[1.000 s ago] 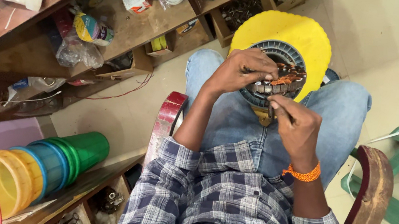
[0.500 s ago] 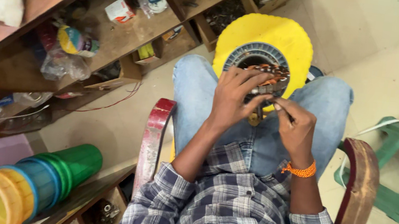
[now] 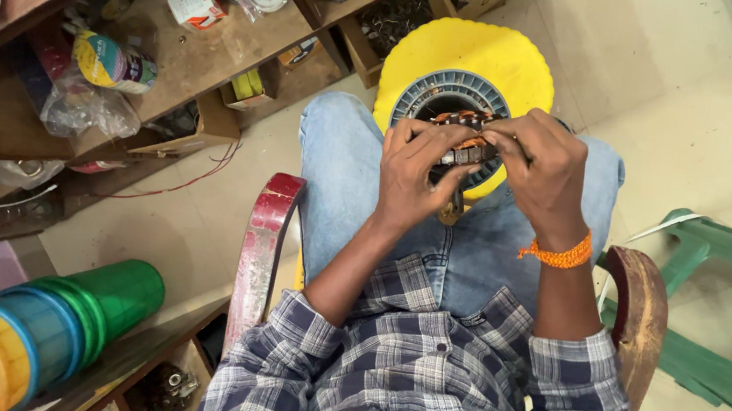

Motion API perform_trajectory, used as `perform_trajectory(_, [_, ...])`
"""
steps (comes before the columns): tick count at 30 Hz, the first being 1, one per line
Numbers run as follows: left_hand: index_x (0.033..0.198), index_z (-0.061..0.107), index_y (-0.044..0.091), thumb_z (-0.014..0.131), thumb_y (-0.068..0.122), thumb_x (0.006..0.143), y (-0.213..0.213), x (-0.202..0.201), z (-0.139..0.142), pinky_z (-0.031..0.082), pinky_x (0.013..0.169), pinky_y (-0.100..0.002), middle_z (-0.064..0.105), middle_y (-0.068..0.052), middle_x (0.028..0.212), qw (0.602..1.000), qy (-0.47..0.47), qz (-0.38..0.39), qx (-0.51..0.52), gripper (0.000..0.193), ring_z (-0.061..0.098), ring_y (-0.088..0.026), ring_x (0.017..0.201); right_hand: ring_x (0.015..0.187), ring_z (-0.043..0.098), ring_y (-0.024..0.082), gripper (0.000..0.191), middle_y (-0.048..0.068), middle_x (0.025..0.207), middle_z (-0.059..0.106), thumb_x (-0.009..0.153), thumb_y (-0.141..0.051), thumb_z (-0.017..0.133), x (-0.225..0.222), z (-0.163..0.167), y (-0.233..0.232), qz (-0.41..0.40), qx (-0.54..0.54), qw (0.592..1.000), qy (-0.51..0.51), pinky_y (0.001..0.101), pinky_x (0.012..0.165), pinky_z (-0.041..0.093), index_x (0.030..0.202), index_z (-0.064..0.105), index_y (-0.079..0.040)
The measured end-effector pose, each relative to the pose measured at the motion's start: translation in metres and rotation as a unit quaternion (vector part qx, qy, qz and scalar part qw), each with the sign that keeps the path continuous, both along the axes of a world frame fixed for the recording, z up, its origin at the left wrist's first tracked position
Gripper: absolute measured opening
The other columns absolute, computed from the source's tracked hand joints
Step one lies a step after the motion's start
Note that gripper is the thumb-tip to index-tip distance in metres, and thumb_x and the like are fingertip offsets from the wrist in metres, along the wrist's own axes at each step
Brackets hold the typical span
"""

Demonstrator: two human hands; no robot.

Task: The person sits on a chair and uses a small tool to adjust copper windings on a motor stator held in the left hand. The work is continuous and focused on the same component throughout the clip.

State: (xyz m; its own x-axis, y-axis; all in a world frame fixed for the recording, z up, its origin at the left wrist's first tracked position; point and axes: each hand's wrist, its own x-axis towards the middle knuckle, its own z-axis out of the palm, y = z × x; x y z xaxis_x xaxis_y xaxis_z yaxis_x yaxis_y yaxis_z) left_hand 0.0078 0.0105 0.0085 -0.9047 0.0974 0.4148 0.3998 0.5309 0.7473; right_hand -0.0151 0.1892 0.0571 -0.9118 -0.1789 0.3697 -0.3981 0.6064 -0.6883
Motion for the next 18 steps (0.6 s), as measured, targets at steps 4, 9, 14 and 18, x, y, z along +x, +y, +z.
perform_trajectory(4, [0.118,0.073,0.015,0.088,0.026,0.079,-0.003,-0.002,0.004,0.042,0.093,-0.037,0.075,0.002,0.115,1.0,-0.009,-0.003,0.01,0.043,0.061,-0.021,0.104,0.076,0.068,0.024,0.009,0.01,0.088,0.069,0.093,-0.001,0.078,-0.013,-0.008,0.001,0.05,0.012,0.998,0.02,0.0333,0.066,0.051,0.101,0.074,-0.002])
perform_trajectory(9, [0.119,0.073,0.014,0.083,0.036,0.08,-0.01,-0.005,0.026,0.045,0.093,-0.037,0.076,-0.001,0.11,0.999,-0.045,-0.009,0.015,0.046,0.063,-0.022,0.102,0.069,0.065,0.023,0.01,0.008,0.08,0.066,0.09,-0.008,0.084,-0.027,-0.011,0.005,0.093,0.037,0.994,0.043,0.034,0.062,0.048,0.097,0.077,-0.004])
perform_trajectory(14, [0.11,0.077,0.014,0.074,0.031,0.085,0.002,-0.033,0.036,0.046,0.085,-0.039,0.08,-0.004,0.093,0.977,-0.214,0.023,0.006,0.03,0.066,-0.027,0.091,0.066,0.058,0.023,0.018,0.005,0.074,0.061,0.085,-0.016,0.09,-0.04,-0.01,0.005,0.064,0.058,0.994,0.068,0.0365,0.063,0.043,0.087,0.075,-0.007])
perform_trajectory(18, [0.103,0.076,0.008,0.068,0.019,0.088,-0.002,-0.049,0.02,0.058,0.083,-0.03,0.08,-0.005,0.091,0.941,-0.295,-0.063,0.155,0.021,0.079,-0.015,0.087,0.066,0.058,0.02,0.017,0.005,0.077,0.063,0.084,-0.016,0.09,-0.037,-0.007,0.001,0.049,0.048,0.997,0.047,0.0363,0.065,0.043,0.088,0.075,-0.007])
